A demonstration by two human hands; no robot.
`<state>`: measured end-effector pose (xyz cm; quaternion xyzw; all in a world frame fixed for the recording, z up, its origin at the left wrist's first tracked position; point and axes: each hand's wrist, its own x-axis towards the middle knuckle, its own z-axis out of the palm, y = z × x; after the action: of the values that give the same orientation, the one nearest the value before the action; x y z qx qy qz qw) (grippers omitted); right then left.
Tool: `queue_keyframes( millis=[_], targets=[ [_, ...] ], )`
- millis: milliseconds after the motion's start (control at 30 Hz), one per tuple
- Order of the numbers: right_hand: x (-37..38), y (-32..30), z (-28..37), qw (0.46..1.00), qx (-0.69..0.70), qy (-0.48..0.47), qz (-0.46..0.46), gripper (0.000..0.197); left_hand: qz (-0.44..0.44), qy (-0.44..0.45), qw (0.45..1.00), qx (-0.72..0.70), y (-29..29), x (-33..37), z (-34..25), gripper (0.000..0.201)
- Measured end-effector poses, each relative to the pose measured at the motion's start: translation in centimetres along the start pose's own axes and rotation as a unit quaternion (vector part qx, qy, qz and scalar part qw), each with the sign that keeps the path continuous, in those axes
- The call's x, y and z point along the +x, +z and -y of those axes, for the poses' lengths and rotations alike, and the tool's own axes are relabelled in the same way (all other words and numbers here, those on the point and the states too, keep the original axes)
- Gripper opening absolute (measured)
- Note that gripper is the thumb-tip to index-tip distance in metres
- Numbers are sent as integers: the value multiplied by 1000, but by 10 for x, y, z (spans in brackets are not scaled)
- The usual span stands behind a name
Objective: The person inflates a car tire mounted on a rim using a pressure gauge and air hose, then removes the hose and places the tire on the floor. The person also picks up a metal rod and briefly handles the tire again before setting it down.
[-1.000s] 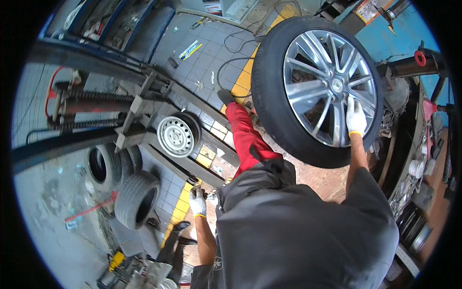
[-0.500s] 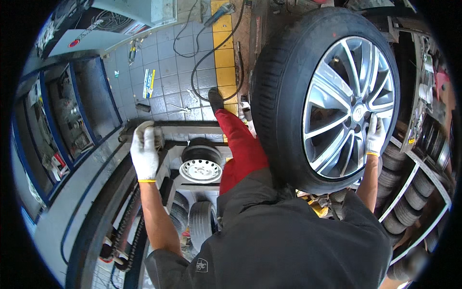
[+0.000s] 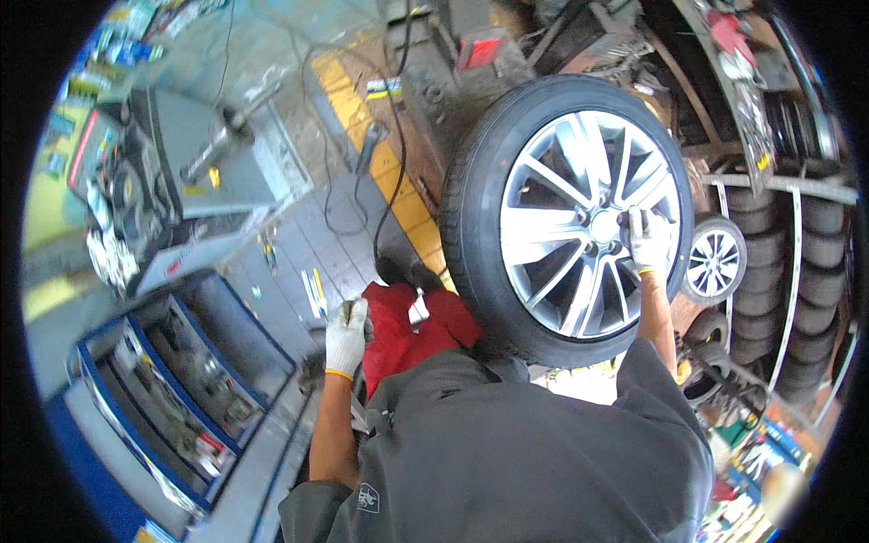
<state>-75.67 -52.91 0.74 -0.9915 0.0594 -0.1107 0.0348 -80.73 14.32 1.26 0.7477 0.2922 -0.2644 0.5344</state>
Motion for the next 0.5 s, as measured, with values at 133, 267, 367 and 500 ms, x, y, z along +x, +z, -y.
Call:
queue_keyframes(
  millis=[133,267,367,500],
  targets=[
    [-8,-2,9,999,25,28,-34,19,80,20,997,8,0,71,-43,31],
    [-5,-14,30,991,-82,97,-34,21,143,133,981,0,19,148,-115,22],
    [-7,-11,57,973,-103,196,-67,26,201,165,964,-54,30,217,-180,25],
    [-9,-8,79,933,-77,342,-83,31,149,270,951,4,58,312,-291,28]
  ],
)
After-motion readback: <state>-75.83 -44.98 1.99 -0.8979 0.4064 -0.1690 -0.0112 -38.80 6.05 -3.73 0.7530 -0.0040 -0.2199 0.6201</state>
